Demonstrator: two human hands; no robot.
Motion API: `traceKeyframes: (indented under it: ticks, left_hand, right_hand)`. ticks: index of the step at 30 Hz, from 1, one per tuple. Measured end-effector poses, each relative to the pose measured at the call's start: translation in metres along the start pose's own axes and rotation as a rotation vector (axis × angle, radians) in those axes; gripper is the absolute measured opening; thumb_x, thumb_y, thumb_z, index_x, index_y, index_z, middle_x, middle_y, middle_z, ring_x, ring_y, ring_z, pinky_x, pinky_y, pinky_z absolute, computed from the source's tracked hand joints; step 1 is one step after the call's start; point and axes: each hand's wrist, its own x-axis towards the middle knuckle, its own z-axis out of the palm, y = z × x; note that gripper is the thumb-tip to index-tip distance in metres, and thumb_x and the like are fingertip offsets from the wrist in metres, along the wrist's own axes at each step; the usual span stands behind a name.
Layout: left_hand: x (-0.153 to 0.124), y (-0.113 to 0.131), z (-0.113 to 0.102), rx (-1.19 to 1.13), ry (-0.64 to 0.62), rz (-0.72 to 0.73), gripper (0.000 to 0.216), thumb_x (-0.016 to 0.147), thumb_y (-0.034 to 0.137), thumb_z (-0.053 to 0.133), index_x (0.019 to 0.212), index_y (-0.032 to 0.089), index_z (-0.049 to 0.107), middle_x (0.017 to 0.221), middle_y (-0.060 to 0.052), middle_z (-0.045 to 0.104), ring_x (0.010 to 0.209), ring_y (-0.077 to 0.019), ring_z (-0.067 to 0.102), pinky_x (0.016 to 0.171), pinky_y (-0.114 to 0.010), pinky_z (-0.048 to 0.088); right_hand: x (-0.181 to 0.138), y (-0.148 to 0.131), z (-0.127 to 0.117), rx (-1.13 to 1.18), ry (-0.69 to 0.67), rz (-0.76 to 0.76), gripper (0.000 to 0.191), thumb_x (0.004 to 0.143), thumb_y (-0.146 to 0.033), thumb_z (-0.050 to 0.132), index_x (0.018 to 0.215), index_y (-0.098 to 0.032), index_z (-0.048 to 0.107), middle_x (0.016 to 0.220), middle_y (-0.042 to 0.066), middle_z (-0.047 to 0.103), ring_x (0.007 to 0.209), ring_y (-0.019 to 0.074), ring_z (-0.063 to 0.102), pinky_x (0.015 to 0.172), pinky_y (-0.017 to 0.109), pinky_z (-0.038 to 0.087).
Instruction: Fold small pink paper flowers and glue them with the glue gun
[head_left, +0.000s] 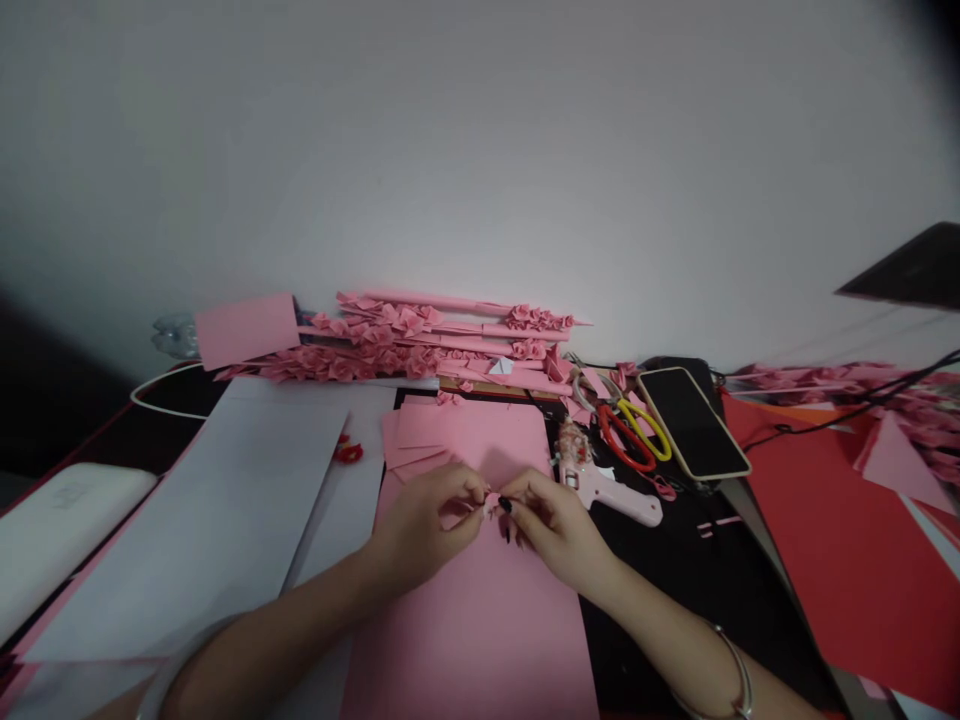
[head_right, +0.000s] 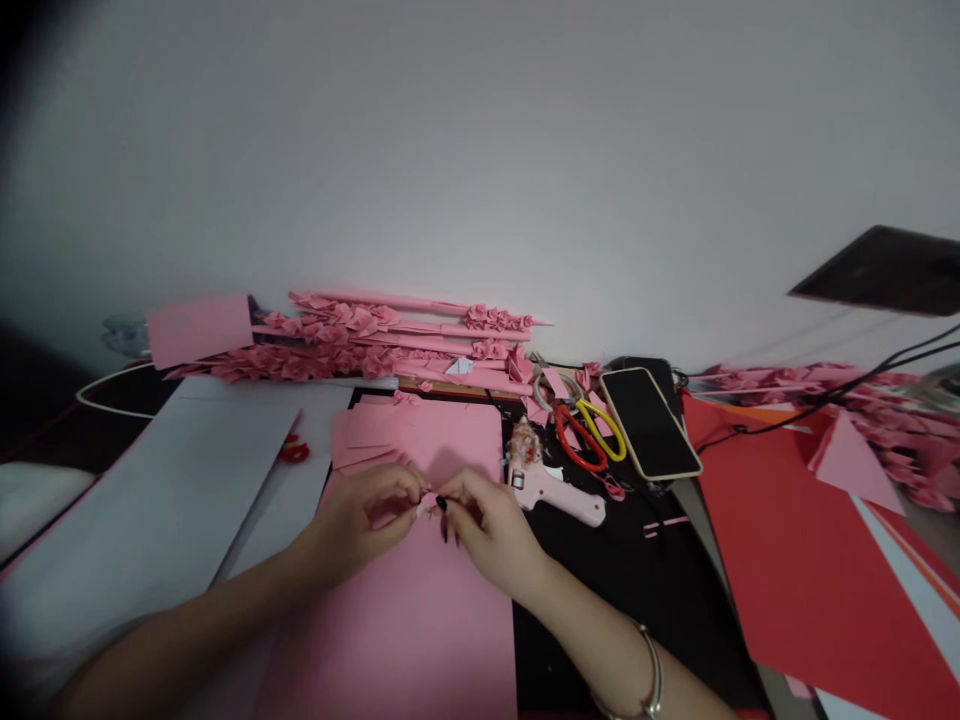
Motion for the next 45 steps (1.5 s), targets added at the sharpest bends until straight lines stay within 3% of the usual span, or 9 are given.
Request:
traceKeyframes:
  ticks: [6, 16, 35, 41, 45]
  left_hand:
    - [-0.0006, -0.0033, 0.0004, -0.021, 0.006, -0.124, 0.002, 0.081, 0.017, 0.055, 0.08, 0.016, 0.056, 0.074, -0.002, 0.064, 0.069, -0.0131, 0.062, 0.065, -0.023, 0.05]
    - [-0.0007, -0.0052, -0.0031, 0.131, 0.042, -0.074, 0.01, 0.081, 0.017, 0.057, 0.071, 0.018, 0.053, 0.062, 0.004, 0.056, 0.055, -0.0091, 0.048, 0.054, -0.019, 0.036]
    - [-0.0026, -0.0032, -0.0024, 0.087, -0.09, -0.134, 0.015, 0.077, 0.012, 0.056, 0.065, 0.018, 0.048, 0.058, 0.005, 0.051, 0.055, -0.0088, 0.044, 0.053, -0.02, 0.032]
    - [0.0, -0.0081, -0.001, -0.101, -0.067, -0.218, 0.014, 0.076, 0.023, 0.063, 0.076, 0.018, 0.05, 0.066, 0.002, 0.061, 0.065, -0.013, 0.059, 0.061, -0.021, 0.043]
    - [0.0005, -0.0071, -0.0004, -0.101, -0.093, -0.199, 0.011, 0.081, 0.025, 0.06, 0.079, 0.018, 0.052, 0.067, 0.003, 0.059, 0.063, -0.0113, 0.056, 0.059, -0.02, 0.041]
  right_hand:
    - [-0.0008, 0.0017, -0.0018, -0.023, -0.015, -0.017, 0.014, 0.09, -0.011, 0.044, 0.087, -0.018, 0.056, 0.063, -0.002, 0.057, 0.051, 0.0092, 0.05, 0.049, 0.019, 0.039]
    - [-0.0002, -0.0022, -0.001, -0.122, -0.018, -0.034, 0.013, 0.086, -0.009, 0.049, 0.087, -0.018, 0.057, 0.061, -0.004, 0.055, 0.053, 0.0102, 0.051, 0.05, 0.02, 0.038]
    - [-0.0013, -0.0021, -0.0091, -0.158, -0.152, -0.081, 0.018, 0.09, -0.01, 0.045, 0.079, -0.017, 0.057, 0.061, -0.001, 0.058, 0.051, 0.0103, 0.055, 0.05, 0.019, 0.04]
    - [0.001, 0.0038, -0.0056, -0.071, -0.033, -0.073, 0.015, 0.089, -0.013, 0.048, 0.081, -0.017, 0.059, 0.062, -0.001, 0.058, 0.05, 0.0104, 0.053, 0.05, 0.021, 0.041]
    - [0.0025, 0.0045, -0.0032, 0.013, 0.032, -0.068, 0.012, 0.088, -0.015, 0.049, 0.09, -0.017, 0.061, 0.065, -0.001, 0.059, 0.051, 0.0105, 0.053, 0.048, 0.022, 0.04]
